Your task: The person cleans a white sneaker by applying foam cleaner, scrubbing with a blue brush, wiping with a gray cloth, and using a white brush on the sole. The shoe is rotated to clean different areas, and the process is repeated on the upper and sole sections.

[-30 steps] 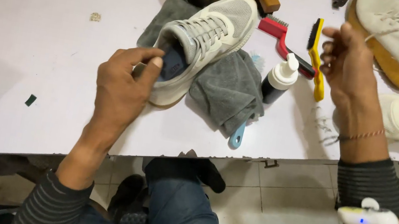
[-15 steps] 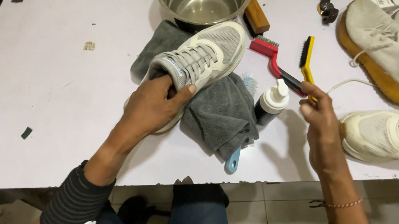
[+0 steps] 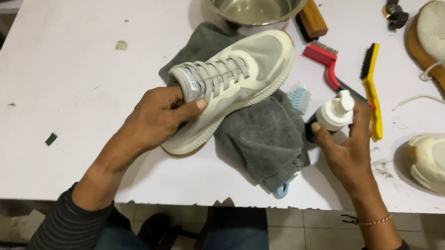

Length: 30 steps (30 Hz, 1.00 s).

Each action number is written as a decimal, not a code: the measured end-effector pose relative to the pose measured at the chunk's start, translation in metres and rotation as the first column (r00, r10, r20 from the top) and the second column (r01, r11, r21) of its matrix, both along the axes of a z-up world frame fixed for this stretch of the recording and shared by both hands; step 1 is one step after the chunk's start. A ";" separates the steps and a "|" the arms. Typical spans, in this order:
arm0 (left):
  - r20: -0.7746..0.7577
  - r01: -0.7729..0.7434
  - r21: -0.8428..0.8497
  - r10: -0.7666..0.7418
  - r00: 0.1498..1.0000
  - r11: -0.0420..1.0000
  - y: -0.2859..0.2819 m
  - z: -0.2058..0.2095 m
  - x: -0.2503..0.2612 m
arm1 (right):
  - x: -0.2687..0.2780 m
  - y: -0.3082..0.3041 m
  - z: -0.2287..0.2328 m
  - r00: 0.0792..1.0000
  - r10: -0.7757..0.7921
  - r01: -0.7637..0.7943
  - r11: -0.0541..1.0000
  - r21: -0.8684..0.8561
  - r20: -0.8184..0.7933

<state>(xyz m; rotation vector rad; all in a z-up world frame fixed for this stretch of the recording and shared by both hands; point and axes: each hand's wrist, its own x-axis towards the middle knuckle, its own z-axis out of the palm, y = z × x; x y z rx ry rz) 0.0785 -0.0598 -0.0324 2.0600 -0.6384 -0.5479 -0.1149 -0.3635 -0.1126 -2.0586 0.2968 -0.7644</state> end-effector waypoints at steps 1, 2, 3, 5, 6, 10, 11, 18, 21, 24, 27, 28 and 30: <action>-0.041 0.024 -0.012 -0.024 0.999 1.000 0.007 0.001 -0.003 | 0.002 0.002 -0.001 0.999 0.010 -0.011 0.999 0.048 0.031; -0.043 0.011 -0.010 -0.011 0.999 1.000 0.012 0.001 -0.006 | 0.001 0.000 -0.005 0.999 0.023 -0.024 0.998 0.050 0.028; -0.061 0.032 0.000 -0.032 0.998 0.999 0.018 0.002 -0.008 | 0.000 -0.002 -0.008 0.999 0.016 -0.018 0.999 0.043 0.042; -0.072 0.053 0.004 -0.053 0.996 0.999 0.023 0.016 -0.016 | 0.001 -0.006 -0.009 0.998 0.009 -0.011 0.999 0.031 0.064; -0.098 0.078 0.014 -0.077 0.992 0.997 0.024 0.028 -0.022 | 0.002 -0.007 -0.009 0.996 -0.009 0.007 1.000 0.025 0.090; -0.111 0.167 0.025 -0.164 0.980 0.986 0.025 0.049 -0.032 | 0.002 0.002 0.026 0.975 0.001 0.001 1.000 -0.010 0.221; -0.115 0.163 0.023 -0.160 0.980 0.986 0.024 0.046 -0.033 | 0.000 0.011 0.041 0.976 0.006 -0.003 1.000 -0.010 0.217; -0.129 0.118 0.139 -0.100 0.987 0.983 0.019 0.037 -0.038 | 0.010 0.039 0.069 0.921 0.184 -0.126 0.975 -0.184 0.343; -0.132 0.088 0.046 -0.081 0.988 0.995 0.018 0.025 -0.032 | 0.029 0.052 0.064 0.895 0.275 -0.237 0.960 -0.147 0.350; -0.113 0.074 -0.055 -0.080 0.990 0.996 0.016 0.022 -0.024 | 0.046 0.071 0.064 0.872 0.354 -0.304 0.933 -0.192 0.339; -0.123 0.091 -0.040 -0.096 0.988 0.995 0.016 0.021 -0.019 | 0.059 0.085 0.062 0.863 0.381 -0.299 0.914 -0.275 0.331; -0.128 0.105 -0.017 -0.107 0.986 0.994 0.017 0.020 -0.018 | 0.063 0.088 0.061 0.858 0.385 -0.294 0.911 -0.290 0.340; -0.135 0.114 -0.009 -0.114 0.984 0.993 0.015 0.020 -0.014 | 0.063 0.088 0.057 0.863 0.371 -0.268 0.911 -0.313 0.344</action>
